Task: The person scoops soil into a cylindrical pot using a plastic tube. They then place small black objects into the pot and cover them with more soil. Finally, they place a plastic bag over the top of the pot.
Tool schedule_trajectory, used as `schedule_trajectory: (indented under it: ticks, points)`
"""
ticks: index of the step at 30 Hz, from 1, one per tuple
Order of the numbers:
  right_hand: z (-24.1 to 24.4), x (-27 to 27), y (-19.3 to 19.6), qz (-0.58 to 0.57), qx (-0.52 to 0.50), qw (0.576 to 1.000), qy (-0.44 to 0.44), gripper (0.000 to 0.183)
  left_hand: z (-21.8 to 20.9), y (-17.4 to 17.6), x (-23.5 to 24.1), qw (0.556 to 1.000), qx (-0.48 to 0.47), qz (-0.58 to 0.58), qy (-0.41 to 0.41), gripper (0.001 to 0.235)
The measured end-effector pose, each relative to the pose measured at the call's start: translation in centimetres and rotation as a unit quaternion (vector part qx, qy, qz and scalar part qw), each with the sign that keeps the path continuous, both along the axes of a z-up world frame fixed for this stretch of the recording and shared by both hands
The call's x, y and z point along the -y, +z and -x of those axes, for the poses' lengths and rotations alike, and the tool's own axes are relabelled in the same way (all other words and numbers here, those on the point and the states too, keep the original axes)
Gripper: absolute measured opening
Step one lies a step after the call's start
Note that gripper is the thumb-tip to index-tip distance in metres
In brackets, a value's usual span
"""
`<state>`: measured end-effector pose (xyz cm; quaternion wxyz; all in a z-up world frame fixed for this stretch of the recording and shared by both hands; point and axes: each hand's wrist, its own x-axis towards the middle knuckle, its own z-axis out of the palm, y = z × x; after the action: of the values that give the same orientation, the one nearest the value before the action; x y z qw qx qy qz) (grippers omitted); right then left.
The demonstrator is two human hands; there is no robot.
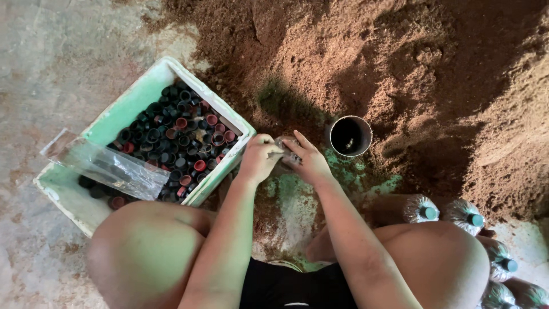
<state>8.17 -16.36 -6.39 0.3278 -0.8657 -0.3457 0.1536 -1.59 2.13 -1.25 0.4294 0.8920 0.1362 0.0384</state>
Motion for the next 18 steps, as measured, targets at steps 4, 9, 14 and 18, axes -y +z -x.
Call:
schedule_trajectory:
  ticks: [4,9,14,18]
  points:
    - [-0.2,0.2,-0.6,-0.018,0.001,1.0,0.0,0.064,-0.2,0.0,0.5,0.998,0.056,0.014,0.001,0.006]
    - [0.0,0.4,-1.2,-0.018,0.021,1.0,0.002,0.066,-0.9,-1.1,1.1,0.997,0.039,0.062,-0.027,0.012]
    - [0.0,0.1,-3.0,-0.028,0.044,0.999,0.003,0.051,-1.4,0.3,0.4,0.994,-0.048,0.086,-0.044,0.019]
    - [0.4,-0.5,-1.1,-0.055,0.074,0.996,-0.004,0.036,-0.4,5.8,-1.4,0.988,-0.121,0.08,-0.059,0.039]
